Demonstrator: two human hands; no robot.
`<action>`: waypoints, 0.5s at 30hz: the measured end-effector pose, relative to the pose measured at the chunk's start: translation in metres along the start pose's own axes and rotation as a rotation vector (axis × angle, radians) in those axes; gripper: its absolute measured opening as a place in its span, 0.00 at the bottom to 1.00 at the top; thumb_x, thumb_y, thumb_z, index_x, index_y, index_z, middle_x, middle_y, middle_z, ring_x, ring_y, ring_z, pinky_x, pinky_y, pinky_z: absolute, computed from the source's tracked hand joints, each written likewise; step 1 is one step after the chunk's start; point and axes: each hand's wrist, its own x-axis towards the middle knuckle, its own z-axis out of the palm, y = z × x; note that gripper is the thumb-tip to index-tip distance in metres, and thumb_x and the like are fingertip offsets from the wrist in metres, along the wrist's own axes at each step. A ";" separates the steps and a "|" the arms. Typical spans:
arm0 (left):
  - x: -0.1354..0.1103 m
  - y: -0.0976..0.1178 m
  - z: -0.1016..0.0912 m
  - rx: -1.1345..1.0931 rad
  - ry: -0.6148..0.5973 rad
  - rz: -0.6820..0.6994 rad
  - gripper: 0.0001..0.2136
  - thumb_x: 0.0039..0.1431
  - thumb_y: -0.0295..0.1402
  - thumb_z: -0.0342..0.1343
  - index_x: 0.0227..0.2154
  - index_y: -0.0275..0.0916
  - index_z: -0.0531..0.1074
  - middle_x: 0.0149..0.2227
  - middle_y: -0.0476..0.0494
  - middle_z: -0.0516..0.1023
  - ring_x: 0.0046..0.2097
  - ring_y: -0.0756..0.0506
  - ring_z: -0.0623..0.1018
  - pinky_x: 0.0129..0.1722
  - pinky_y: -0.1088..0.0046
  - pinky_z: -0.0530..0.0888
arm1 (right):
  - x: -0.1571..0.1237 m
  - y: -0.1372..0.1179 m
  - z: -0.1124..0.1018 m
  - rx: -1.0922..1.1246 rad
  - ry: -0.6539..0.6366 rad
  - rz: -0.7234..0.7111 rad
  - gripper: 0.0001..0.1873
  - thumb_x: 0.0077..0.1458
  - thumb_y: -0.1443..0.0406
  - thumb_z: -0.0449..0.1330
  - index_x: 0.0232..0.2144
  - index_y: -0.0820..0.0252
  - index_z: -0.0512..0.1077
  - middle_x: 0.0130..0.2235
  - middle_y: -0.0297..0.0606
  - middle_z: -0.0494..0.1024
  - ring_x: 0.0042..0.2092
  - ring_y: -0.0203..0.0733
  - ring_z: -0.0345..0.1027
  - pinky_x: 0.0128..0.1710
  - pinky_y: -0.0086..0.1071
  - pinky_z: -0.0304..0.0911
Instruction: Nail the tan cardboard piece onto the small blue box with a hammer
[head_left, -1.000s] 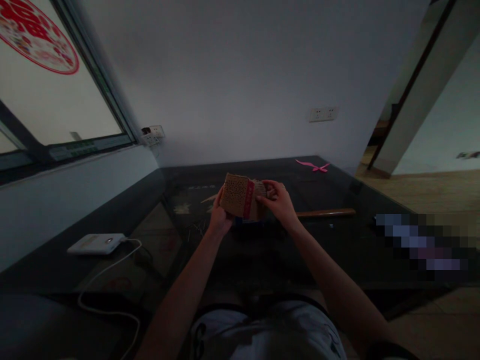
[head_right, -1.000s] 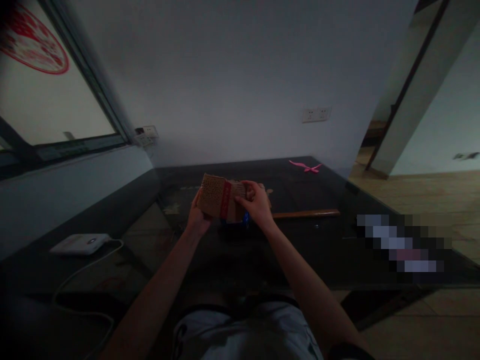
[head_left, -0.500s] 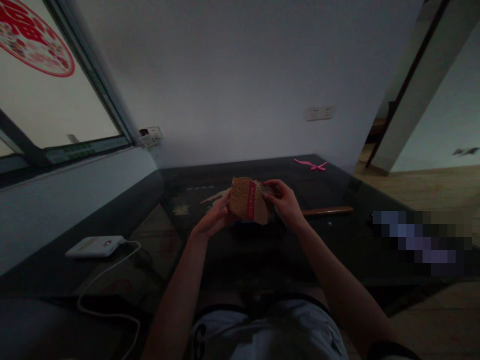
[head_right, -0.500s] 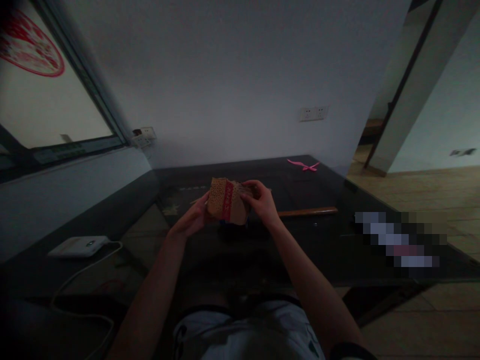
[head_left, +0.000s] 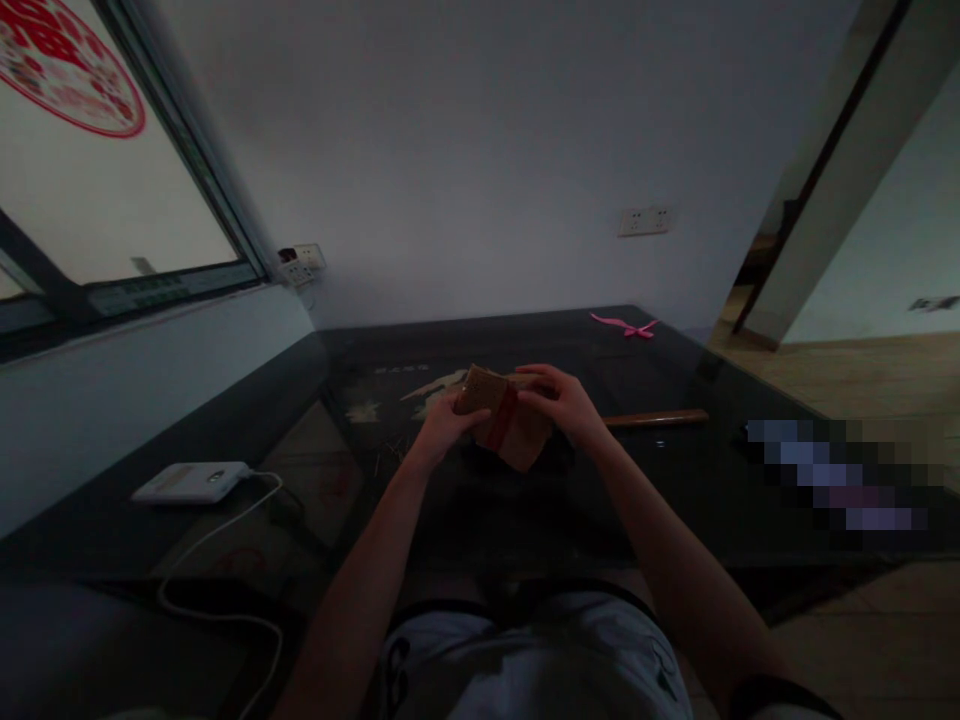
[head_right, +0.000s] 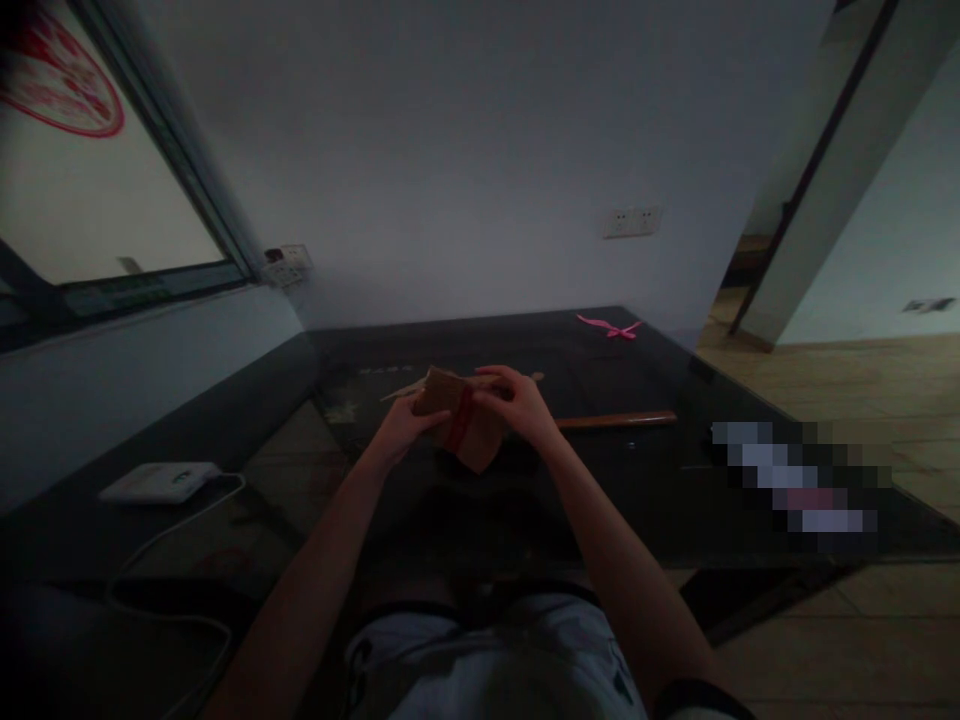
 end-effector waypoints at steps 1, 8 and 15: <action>0.000 -0.001 0.001 0.060 -0.039 0.004 0.18 0.38 0.35 0.67 0.35 0.33 0.75 0.35 0.41 0.79 0.35 0.44 0.77 0.37 0.68 0.73 | 0.000 0.001 0.000 -0.049 -0.026 -0.003 0.20 0.46 0.62 0.63 0.44 0.60 0.71 0.36 0.40 0.78 0.37 0.43 0.72 0.39 0.36 0.66; -0.001 0.002 0.002 0.297 -0.160 0.065 0.18 0.50 0.45 0.57 0.34 0.34 0.75 0.34 0.42 0.78 0.35 0.43 0.75 0.34 0.69 0.72 | 0.000 0.009 0.002 -0.320 -0.089 -0.003 0.10 0.50 0.61 0.59 0.30 0.62 0.76 0.30 0.38 0.78 0.32 0.41 0.69 0.32 0.32 0.61; 0.000 0.003 -0.001 0.283 -0.136 0.161 0.20 0.54 0.48 0.51 0.32 0.36 0.76 0.31 0.44 0.77 0.35 0.43 0.74 0.36 0.69 0.70 | -0.001 0.010 0.002 -0.223 -0.164 0.023 0.10 0.49 0.59 0.60 0.26 0.63 0.73 0.26 0.34 0.74 0.29 0.37 0.65 0.29 0.30 0.58</action>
